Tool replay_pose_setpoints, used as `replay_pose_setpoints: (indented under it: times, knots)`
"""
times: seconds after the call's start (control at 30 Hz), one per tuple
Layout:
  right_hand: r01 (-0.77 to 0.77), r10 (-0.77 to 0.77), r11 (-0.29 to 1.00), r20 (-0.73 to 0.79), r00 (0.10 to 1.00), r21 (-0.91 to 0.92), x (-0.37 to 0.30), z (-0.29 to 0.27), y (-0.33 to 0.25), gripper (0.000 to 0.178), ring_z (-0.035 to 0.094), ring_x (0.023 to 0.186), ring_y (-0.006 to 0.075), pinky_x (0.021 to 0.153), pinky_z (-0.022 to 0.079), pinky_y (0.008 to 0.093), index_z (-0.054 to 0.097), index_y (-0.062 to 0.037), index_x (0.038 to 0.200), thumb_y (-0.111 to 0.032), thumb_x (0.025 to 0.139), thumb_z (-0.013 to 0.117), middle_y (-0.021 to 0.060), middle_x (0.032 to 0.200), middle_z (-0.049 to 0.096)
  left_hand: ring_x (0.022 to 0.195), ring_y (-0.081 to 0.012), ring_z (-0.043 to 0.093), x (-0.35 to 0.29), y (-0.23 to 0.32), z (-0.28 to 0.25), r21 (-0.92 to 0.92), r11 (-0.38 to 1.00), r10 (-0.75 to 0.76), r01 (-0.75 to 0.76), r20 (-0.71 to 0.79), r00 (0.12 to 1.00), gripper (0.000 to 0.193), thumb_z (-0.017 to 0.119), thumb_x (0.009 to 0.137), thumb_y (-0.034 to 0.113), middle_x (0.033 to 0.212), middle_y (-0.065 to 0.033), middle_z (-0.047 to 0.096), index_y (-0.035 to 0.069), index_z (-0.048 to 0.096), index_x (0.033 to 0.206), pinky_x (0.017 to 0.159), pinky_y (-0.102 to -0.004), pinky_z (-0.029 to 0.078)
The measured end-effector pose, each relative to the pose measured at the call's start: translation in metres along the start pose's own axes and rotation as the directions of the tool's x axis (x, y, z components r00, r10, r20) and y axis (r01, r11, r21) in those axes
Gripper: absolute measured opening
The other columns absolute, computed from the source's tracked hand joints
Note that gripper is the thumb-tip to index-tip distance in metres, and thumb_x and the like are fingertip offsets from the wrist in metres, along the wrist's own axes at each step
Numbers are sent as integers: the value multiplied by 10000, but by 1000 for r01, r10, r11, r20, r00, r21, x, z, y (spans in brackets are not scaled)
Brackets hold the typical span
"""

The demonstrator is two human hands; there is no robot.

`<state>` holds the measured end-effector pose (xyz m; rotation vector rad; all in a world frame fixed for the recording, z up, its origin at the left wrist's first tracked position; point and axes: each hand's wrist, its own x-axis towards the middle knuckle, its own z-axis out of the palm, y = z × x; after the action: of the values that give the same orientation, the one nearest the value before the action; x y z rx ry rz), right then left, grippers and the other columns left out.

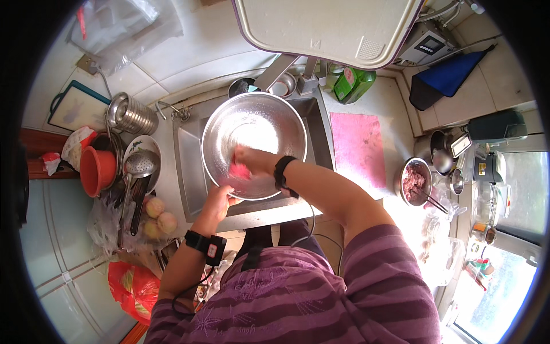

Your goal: The person washes a metal bowl in the kitchen sink using a red sponge and running water. They scrub the inside and outside of the bowl, rinse it, and place it in the sink.

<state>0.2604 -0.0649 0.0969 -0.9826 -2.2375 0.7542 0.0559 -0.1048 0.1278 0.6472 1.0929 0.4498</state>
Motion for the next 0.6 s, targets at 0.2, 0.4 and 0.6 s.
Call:
replay_pose_setpoints:
  times: [0.2,0.4,0.6]
  knots:
    - [-572,773,543,99,627,-615,-12,-61,7,294,613,979,258,754,519,399,569,-83,1116,-175,838,539,171,977,623,984,-257,575,-15,16,3,-34,999,32,-33,-25,999,575,481,758,15,1155,-125,502,110,323,1303,758,-461,549]
    - [-480,549,835,373,748,-269,24,-6,-68,239,645,868,250,753,518,362,611,-49,1006,-189,812,594,153,959,648,963,-249,588,-12,5,14,38,999,-10,11,-26,1000,529,481,758,42,1127,-103,532,128,365,1267,764,-476,532]
    - [-202,678,202,12,735,958,73,-14,-44,232,591,733,101,687,497,274,603,-38,925,-267,900,570,30,820,625,897,-219,612,0,-11,4,-70,988,-128,135,94,987,278,494,759,39,975,-81,603,41,539,1034,779,-412,528]
